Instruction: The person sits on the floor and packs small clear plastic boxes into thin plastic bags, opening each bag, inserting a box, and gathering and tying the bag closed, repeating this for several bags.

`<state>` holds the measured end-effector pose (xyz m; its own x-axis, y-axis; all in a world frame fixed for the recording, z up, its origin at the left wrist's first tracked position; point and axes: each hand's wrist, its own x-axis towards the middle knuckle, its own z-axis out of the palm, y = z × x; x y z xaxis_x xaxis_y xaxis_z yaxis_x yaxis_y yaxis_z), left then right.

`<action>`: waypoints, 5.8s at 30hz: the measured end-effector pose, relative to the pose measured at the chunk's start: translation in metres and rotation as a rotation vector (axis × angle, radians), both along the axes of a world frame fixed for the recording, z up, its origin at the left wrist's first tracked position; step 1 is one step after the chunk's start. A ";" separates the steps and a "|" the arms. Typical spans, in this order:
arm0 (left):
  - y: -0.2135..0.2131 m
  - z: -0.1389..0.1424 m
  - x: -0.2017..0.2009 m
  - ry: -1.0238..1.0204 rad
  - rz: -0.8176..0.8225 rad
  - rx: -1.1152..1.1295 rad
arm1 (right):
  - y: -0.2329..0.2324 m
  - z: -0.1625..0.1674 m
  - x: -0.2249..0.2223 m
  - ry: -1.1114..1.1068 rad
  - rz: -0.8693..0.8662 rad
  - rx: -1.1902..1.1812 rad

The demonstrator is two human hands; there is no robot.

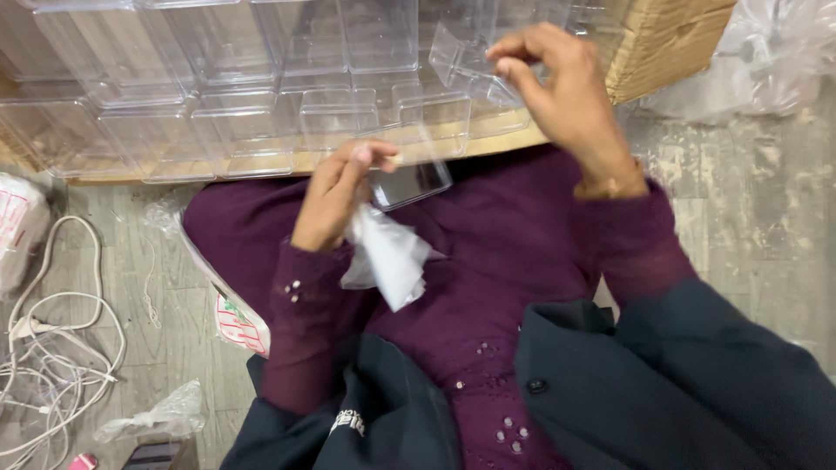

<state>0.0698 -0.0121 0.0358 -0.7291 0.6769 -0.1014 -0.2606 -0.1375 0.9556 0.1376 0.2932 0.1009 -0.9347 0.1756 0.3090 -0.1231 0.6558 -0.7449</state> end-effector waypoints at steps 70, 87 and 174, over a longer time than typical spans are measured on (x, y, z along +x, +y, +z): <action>0.067 0.017 0.026 0.067 -0.279 -0.108 | -0.045 -0.001 0.077 0.029 0.273 0.128; 0.109 -0.031 0.027 0.193 0.090 0.015 | -0.012 -0.087 0.055 0.191 -0.384 0.221; 0.180 -0.056 0.021 0.080 -0.063 -0.026 | 0.325 -0.196 0.160 0.578 -0.785 -1.113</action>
